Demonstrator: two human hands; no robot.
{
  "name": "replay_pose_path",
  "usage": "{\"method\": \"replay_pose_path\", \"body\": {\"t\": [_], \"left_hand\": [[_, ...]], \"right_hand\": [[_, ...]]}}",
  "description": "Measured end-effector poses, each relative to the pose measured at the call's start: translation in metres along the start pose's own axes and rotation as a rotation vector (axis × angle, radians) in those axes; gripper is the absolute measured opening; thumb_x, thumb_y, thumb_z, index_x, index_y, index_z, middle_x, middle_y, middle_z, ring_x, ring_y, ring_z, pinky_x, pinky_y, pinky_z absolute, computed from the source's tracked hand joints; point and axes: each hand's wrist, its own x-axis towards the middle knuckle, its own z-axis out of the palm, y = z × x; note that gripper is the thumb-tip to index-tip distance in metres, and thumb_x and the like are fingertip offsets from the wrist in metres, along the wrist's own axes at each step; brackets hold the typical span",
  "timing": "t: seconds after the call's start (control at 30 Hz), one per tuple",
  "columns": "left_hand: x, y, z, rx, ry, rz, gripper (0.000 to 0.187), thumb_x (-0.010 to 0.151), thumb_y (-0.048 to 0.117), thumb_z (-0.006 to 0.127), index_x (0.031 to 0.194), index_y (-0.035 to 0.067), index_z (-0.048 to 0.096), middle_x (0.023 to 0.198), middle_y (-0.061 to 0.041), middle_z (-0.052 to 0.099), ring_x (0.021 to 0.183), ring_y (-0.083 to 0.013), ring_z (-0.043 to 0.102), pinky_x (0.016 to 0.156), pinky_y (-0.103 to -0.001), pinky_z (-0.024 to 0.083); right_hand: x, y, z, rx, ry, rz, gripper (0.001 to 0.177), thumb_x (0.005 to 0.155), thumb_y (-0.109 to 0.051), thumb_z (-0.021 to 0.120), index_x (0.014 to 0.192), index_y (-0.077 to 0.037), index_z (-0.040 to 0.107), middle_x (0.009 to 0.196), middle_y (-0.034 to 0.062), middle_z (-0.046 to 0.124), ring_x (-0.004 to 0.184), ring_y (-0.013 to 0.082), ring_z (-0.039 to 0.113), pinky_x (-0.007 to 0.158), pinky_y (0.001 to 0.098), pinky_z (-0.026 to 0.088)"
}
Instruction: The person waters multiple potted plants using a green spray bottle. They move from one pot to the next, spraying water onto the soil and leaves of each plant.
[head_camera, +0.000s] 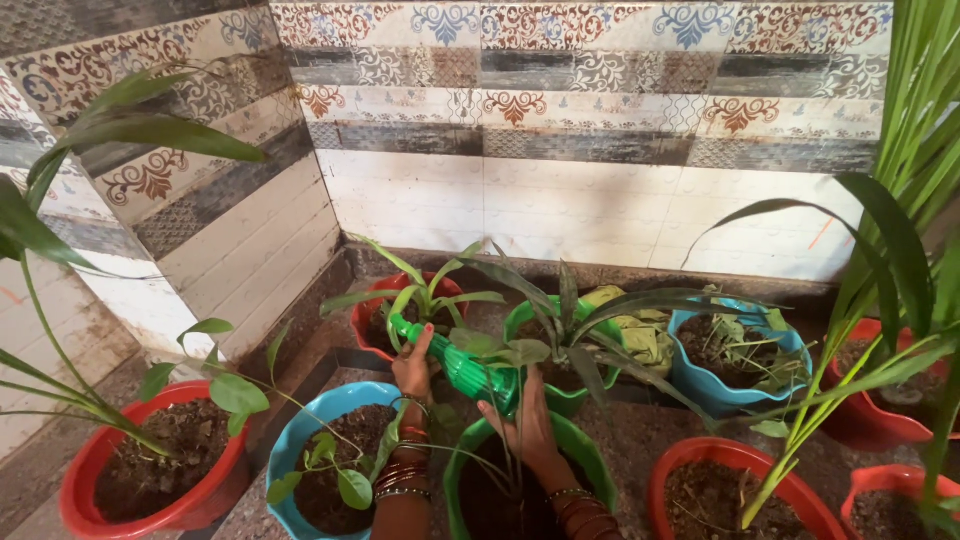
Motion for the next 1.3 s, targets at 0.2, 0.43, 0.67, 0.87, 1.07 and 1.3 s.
{"method": "replay_pose_path", "body": {"t": [0.2,0.43,0.67,0.87,1.07,1.3], "left_hand": [[-0.008,0.008,0.0,-0.015,-0.019,-0.023,0.045,0.079,0.033,0.086,0.105,-0.002,0.075,0.085,-0.002,0.072,0.066,-0.0127,0.061,0.059,-0.031,0.052],[-0.006,0.008,0.0,-0.022,-0.049,-0.04,0.043,0.077,0.033,0.087,0.105,0.002,0.075,0.091,-0.001,0.071,0.073,-0.0132,0.063,0.063,-0.033,0.053],[0.014,-0.022,-0.011,-0.007,0.026,0.08,0.051,0.087,0.028,0.09,0.095,-0.013,0.062,0.094,-0.012,0.062,0.08,-0.0224,0.054,0.067,-0.037,0.047],[-0.012,-0.054,-0.019,-0.537,-0.018,0.358,0.038,0.083,0.015,0.081,0.114,0.002,0.062,0.103,-0.005,0.068,0.093,-0.0165,0.065,0.089,-0.04,0.058],[-0.051,-0.051,-0.027,-0.29,0.16,0.129,0.031,0.09,0.026,0.079,0.104,0.003,0.064,0.091,-0.007,0.064,0.078,-0.0198,0.059,0.072,-0.038,0.05],[-0.075,-0.036,-0.028,-0.426,0.129,-0.062,0.032,0.088,0.039,0.081,0.087,0.01,0.067,0.073,-0.005,0.062,0.059,-0.0202,0.053,0.052,-0.036,0.042]], "right_hand": [[0.006,-0.008,-0.004,0.056,-0.005,-0.024,0.098,0.09,-0.037,0.077,0.153,0.011,0.021,0.143,0.0325,0.044,0.128,0.043,0.051,0.105,0.0528,0.043],[0.009,-0.019,-0.009,0.06,-0.032,0.061,0.093,0.088,-0.037,0.079,0.149,0.009,0.026,0.134,0.03,0.049,0.12,0.0406,0.055,0.1,0.0522,0.046],[0.002,0.002,-0.003,0.039,-0.038,0.032,0.098,0.086,-0.036,0.079,0.151,0.011,0.024,0.141,0.0314,0.047,0.128,0.0413,0.052,0.104,0.0498,0.044],[-0.015,0.047,0.005,0.303,0.064,0.128,0.079,0.104,-0.036,0.054,0.157,0.013,0.023,0.16,0.0305,0.039,0.149,0.041,0.039,0.121,0.0441,0.03],[-0.015,0.051,0.004,0.25,0.031,0.155,0.074,0.102,-0.037,0.056,0.153,0.011,0.034,0.154,0.0301,0.047,0.143,0.0406,0.046,0.116,0.0455,0.035],[-0.017,0.046,0.004,0.311,-0.014,0.133,0.076,0.1,-0.035,0.06,0.155,0.008,0.03,0.151,0.0269,0.05,0.136,0.0377,0.051,0.111,0.0433,0.038]]}}
